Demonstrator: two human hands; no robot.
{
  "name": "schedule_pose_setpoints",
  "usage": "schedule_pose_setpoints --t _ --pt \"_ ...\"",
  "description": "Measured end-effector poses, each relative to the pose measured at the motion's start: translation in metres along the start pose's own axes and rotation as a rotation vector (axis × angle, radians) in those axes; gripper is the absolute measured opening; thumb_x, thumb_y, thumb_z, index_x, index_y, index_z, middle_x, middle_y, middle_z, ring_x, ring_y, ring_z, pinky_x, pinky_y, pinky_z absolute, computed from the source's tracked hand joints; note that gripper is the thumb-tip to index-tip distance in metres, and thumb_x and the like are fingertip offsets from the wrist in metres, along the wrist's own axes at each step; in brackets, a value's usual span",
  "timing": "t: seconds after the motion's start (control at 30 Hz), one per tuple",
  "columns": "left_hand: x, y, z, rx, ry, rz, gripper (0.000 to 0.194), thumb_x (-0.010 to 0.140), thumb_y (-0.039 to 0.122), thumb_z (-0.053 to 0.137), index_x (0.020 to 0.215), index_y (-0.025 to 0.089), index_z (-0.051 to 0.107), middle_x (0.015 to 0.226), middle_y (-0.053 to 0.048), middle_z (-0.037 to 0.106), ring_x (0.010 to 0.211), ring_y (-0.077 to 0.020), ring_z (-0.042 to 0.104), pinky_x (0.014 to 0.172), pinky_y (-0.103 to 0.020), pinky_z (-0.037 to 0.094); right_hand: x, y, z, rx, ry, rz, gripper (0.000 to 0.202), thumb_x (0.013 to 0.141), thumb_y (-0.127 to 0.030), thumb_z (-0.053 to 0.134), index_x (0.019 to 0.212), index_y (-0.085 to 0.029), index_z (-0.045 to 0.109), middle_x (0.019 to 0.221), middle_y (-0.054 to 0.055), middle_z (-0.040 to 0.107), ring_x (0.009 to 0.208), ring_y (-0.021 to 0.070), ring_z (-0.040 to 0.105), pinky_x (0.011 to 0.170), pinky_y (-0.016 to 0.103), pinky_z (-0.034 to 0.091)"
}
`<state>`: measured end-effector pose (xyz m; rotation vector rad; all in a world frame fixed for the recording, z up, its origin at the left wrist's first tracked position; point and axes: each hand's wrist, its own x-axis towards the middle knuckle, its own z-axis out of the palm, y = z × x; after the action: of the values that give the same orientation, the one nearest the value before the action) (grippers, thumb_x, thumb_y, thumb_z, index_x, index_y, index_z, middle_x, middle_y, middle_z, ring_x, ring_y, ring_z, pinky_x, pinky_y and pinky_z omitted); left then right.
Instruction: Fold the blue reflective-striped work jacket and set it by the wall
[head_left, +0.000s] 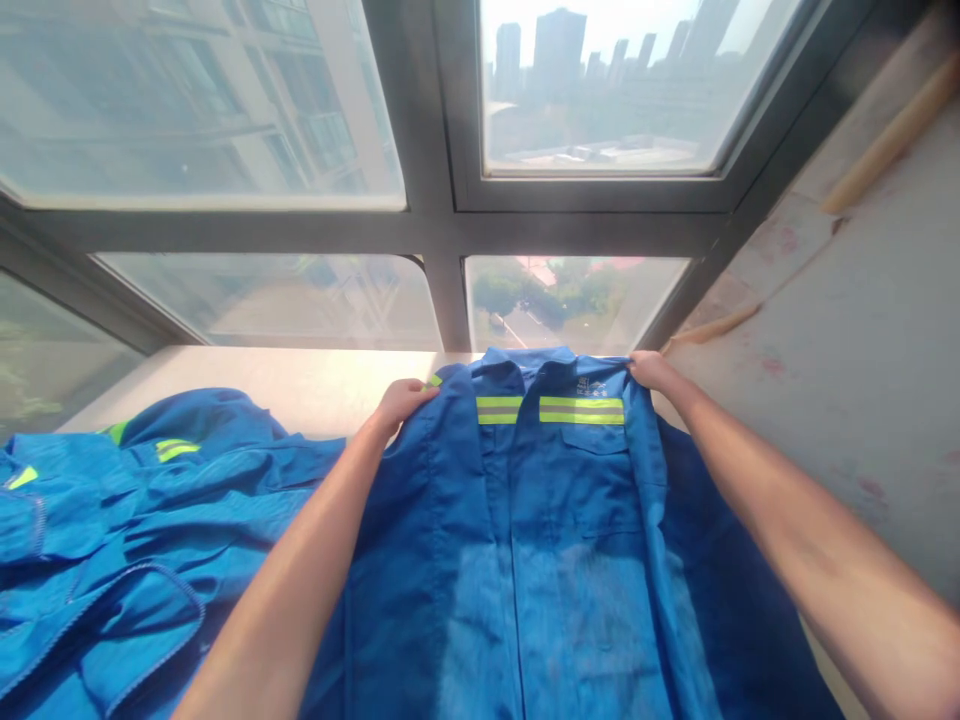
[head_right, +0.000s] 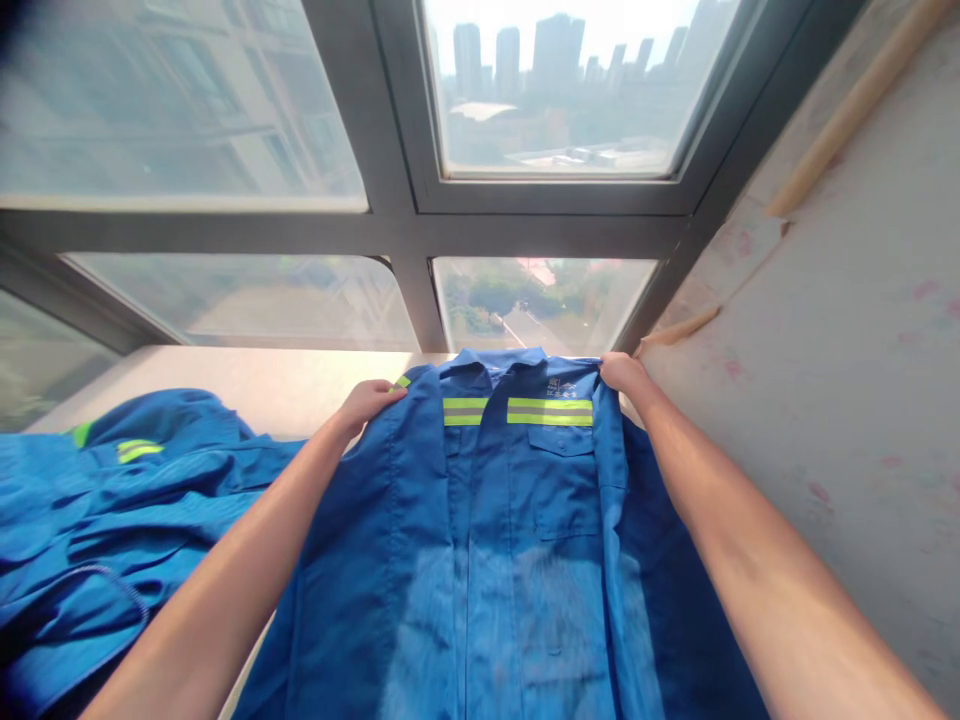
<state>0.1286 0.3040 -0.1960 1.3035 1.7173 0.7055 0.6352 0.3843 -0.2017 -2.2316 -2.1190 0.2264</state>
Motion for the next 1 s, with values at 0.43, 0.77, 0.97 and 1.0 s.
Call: schedule_pose_setpoints --t 0.43,0.77,0.97,1.0 --pt "0.032 0.005 0.021 0.163 0.14 0.125 0.037 0.072 0.042 0.07 0.095 0.012 0.072 0.09 -0.009 0.074 0.087 -0.0263 0.067 0.074 -0.031 0.047 -0.005 -0.04 0.0 0.021 0.031 0.131 0.033 0.098 -0.024 0.047 0.119 -0.011 0.07 0.114 0.018 0.071 0.106 0.0268 0.065 0.09 0.032 0.046" --pt "-0.032 0.026 0.05 0.653 0.309 0.317 0.05 0.087 0.025 0.059 0.135 0.011 0.056 0.145 -0.025 0.049 0.136 -0.0392 0.042 0.109 -0.049 0.034 -0.058 -0.047 0.024 0.209 0.347 -0.129 0.049 0.097 -0.036 0.047 0.138 -0.01 0.054 0.143 0.018 0.053 0.135 0.0308 0.045 0.116 0.043 0.033" --pt "-0.142 -0.022 0.079 0.997 0.347 0.415 0.059 0.096 0.044 0.051 0.147 0.014 0.05 0.159 -0.021 0.037 0.146 -0.0393 0.031 0.117 -0.059 0.024 -0.16 -0.01 0.077 0.344 0.493 -0.11 0.057 0.101 -0.046 0.032 0.139 -0.01 0.053 0.137 0.019 0.06 0.129 0.0301 0.053 0.113 0.048 0.04" --pt "-0.156 -0.035 0.084 1.013 0.317 0.421 0.059 0.096 0.045 0.05 0.148 0.016 0.05 0.16 -0.019 0.036 0.147 -0.0392 0.03 0.117 -0.06 0.023 -0.179 -0.003 0.088 0.324 0.478 -0.128 0.057 0.101 -0.047 0.031 0.138 -0.01 0.054 0.137 0.02 0.059 0.13 0.031 0.052 0.112 0.049 0.041"
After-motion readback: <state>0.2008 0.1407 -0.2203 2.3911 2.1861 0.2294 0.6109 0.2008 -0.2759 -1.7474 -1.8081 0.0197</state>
